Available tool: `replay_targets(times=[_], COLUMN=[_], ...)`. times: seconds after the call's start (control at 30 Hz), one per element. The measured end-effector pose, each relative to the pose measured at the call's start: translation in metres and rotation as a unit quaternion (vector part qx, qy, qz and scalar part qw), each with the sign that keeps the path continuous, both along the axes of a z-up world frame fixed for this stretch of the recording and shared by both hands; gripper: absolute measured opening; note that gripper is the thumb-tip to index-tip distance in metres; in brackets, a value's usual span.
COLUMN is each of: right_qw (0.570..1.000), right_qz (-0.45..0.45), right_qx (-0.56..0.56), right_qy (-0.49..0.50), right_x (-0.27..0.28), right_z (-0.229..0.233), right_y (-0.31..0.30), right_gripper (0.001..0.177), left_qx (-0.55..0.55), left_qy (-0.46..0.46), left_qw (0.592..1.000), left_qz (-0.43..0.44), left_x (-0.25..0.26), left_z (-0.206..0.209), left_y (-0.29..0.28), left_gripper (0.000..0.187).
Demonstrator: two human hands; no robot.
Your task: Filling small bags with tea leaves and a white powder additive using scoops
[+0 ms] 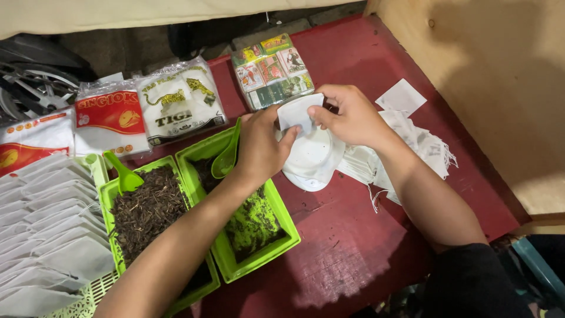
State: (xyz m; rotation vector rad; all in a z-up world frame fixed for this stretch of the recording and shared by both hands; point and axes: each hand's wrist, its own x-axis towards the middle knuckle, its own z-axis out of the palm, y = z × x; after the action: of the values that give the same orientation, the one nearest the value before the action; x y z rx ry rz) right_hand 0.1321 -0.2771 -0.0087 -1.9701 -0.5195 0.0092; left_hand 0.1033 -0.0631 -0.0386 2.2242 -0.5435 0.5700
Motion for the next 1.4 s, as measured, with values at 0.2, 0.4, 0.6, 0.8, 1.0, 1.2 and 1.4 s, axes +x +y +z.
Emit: replay_targets(times=[0.2,0.4,0.6,0.8,1.0,1.2,1.4], right_qw=[1.000,0.971,0.968,0.973,0.970,0.972,0.976], right_qz=[-0.004,-0.050,-0.027,0.084,0.119,0.126,0.101], right_qx=[0.011,-0.134,-0.074,-0.012,-0.007,0.006,0.023], right_qy=[0.000,-0.190,-0.239,-0.214,-0.214,-0.200,-0.189], right_x=[0.001,-0.004,-0.012,-0.059,-0.072,-0.070,-0.065], right_z=[0.002,0.011,0.025,0.054,0.064,0.058,0.049], right_y=[0.003,-0.001,0.000,0.028,0.032,0.037,0.043], right_gripper=[0.007,0.040,0.020,0.008,0.003,0.004,0.004], left_qx=[0.003,-0.056,-0.059,-0.070,-0.092,-0.111,-0.117], left_qy=[-0.006,-0.017,-0.072,-0.113,-0.097,-0.066,-0.045], left_qw=[1.000,0.998,0.995,0.983,0.982,0.981,0.981], left_qz=[0.011,0.004,-0.042,-0.126,-0.131,-0.144,-0.146], left_x=[0.008,-0.007,-0.011,-0.034,-0.048,-0.054,-0.044], left_z=[-0.012,0.016,0.024,0.032,0.036,0.039,0.036], left_y=[0.000,0.003,0.013,0.012,0.016,0.022,0.025], left_gripper=[0.036,0.074,0.057,0.007,0.007,0.008,0.010])
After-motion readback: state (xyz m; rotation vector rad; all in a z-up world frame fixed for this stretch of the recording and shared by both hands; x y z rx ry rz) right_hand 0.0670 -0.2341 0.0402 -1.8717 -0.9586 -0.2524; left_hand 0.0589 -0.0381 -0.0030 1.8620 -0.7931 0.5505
